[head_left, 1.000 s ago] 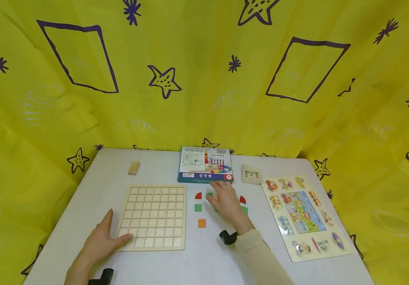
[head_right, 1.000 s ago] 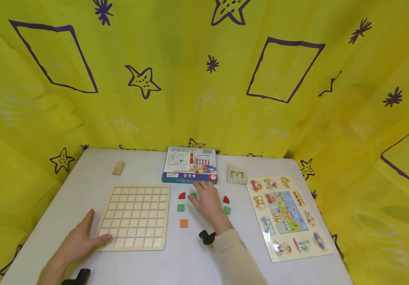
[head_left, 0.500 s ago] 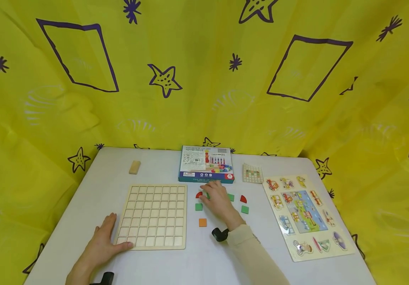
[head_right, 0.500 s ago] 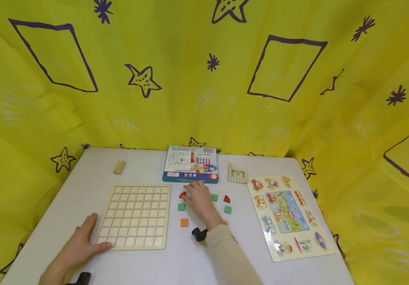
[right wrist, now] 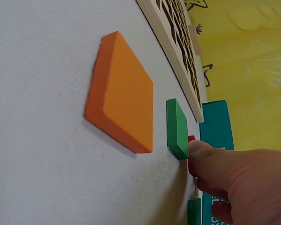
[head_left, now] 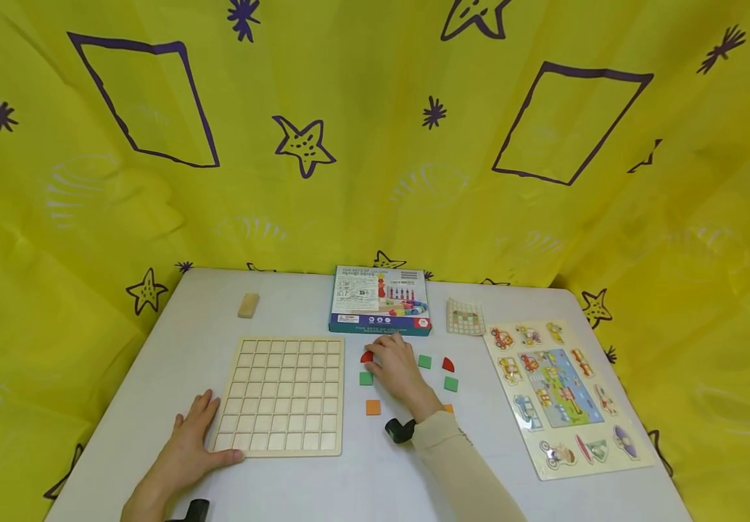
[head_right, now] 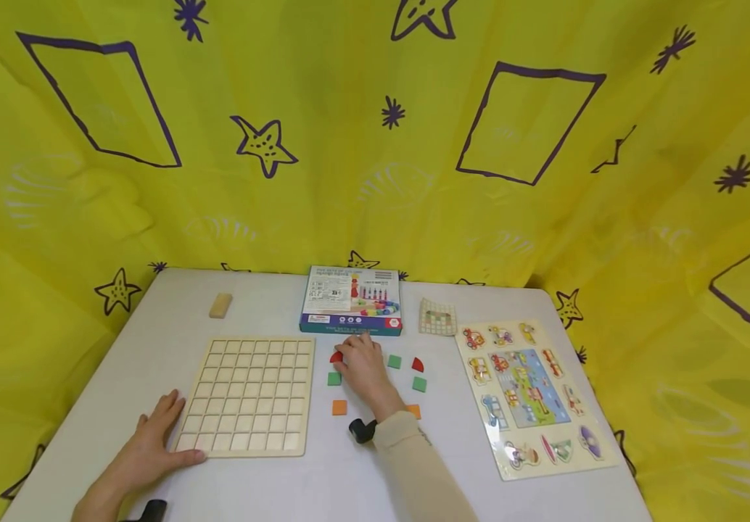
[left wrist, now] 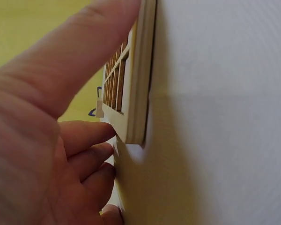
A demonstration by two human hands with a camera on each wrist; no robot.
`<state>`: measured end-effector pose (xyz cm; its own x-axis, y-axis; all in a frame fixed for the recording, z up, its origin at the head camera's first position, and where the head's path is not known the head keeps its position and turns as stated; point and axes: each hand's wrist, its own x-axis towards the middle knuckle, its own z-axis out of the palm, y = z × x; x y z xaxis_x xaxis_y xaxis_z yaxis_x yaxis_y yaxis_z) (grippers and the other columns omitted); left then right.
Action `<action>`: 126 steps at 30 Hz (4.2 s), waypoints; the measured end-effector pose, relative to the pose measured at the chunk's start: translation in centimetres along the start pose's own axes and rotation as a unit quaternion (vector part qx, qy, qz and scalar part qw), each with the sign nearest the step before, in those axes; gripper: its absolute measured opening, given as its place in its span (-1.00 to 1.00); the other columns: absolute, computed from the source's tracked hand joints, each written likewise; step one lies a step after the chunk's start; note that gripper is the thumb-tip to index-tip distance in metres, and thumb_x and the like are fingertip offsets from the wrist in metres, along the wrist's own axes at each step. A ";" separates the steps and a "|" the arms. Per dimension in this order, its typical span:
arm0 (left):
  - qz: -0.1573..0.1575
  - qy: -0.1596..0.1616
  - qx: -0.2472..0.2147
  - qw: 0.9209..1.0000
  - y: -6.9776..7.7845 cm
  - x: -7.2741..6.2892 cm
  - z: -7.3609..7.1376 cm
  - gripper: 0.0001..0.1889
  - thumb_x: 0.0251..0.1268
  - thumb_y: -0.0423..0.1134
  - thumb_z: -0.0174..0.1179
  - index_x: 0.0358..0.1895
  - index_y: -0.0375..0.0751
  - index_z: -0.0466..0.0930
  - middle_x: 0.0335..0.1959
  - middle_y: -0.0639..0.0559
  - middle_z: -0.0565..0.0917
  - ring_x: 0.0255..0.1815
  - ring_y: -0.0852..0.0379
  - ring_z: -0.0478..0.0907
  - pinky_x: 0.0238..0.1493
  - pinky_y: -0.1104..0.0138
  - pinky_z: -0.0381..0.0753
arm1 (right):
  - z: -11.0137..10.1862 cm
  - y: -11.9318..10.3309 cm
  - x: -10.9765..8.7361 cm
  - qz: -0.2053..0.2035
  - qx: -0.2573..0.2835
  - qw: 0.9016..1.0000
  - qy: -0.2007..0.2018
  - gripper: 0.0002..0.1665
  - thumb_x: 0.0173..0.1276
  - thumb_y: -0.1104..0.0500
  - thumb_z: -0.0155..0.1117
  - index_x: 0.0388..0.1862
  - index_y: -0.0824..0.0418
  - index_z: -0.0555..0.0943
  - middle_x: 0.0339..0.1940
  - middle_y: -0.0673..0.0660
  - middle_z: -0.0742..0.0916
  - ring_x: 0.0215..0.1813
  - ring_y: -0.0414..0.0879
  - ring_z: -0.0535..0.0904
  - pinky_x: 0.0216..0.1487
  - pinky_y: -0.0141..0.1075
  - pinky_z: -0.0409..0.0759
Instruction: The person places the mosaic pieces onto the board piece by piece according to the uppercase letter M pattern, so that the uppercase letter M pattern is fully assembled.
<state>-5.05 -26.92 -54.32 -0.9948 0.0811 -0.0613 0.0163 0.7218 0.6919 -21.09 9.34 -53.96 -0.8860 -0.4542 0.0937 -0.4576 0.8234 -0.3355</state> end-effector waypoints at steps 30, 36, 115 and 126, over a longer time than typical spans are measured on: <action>0.034 0.015 0.013 0.999 -0.5 -0.1 0.3 0.21 -0.21 0.12 0.55 0.38 -0.65 0.11 0.45 -0.55 0.02 0.47 -0.46 -0.19 0.37 -0.27 -0.39 | 0.7 -0.1 0.5 0.010 0.006 1.000 0.018 -0.78 0.29 0.06 0.41 -0.11 0.08 0.70 -0.13 0.00 0.62 -0.03 -0.04 0.40 -0.01 -0.11 0.42; 0.038 0.020 0.013 0.999 -0.8 -0.1 0.4 0.21 -0.21 0.14 0.54 0.39 -0.64 0.11 0.45 -0.54 0.02 0.47 -0.46 -0.18 0.37 -0.26 -0.40 | 0.5 -0.4 0.6 0.020 0.018 1.000 0.012 -0.76 0.32 0.04 0.38 -0.09 0.08 0.68 -0.11 -0.01 0.63 -0.03 -0.05 0.37 0.05 -0.12 0.39; 0.036 0.033 0.032 0.998 -0.5 -0.2 0.5 0.18 -0.20 0.15 0.53 0.40 -0.58 0.15 0.45 -0.50 0.07 0.47 -0.45 -0.12 0.37 -0.27 -0.30 | 4.1 -15.1 5.9 -0.178 0.001 0.984 -0.008 -0.70 0.33 -0.06 0.34 -0.07 0.06 0.73 -0.12 -0.08 0.71 -0.12 -0.19 0.45 -0.05 -0.46 0.40; 0.044 0.038 0.032 0.998 -0.7 -0.2 0.7 0.17 -0.18 0.15 0.53 0.39 -0.59 0.16 0.45 -0.51 0.07 0.46 -0.46 -0.11 0.38 -0.26 -0.30 | 5.2 -15.6 6.3 -0.165 -0.026 0.986 0.003 -0.68 0.32 -0.11 0.34 -0.06 0.03 0.73 -0.10 -0.10 0.71 -0.07 -0.20 0.47 -0.02 -0.42 0.43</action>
<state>-4.78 -26.93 -55.27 -0.9940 0.0953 0.0532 0.1071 0.7571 0.6445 -19.18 -8.16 -52.97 -0.6890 -0.6983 0.1942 -0.7237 0.6482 -0.2367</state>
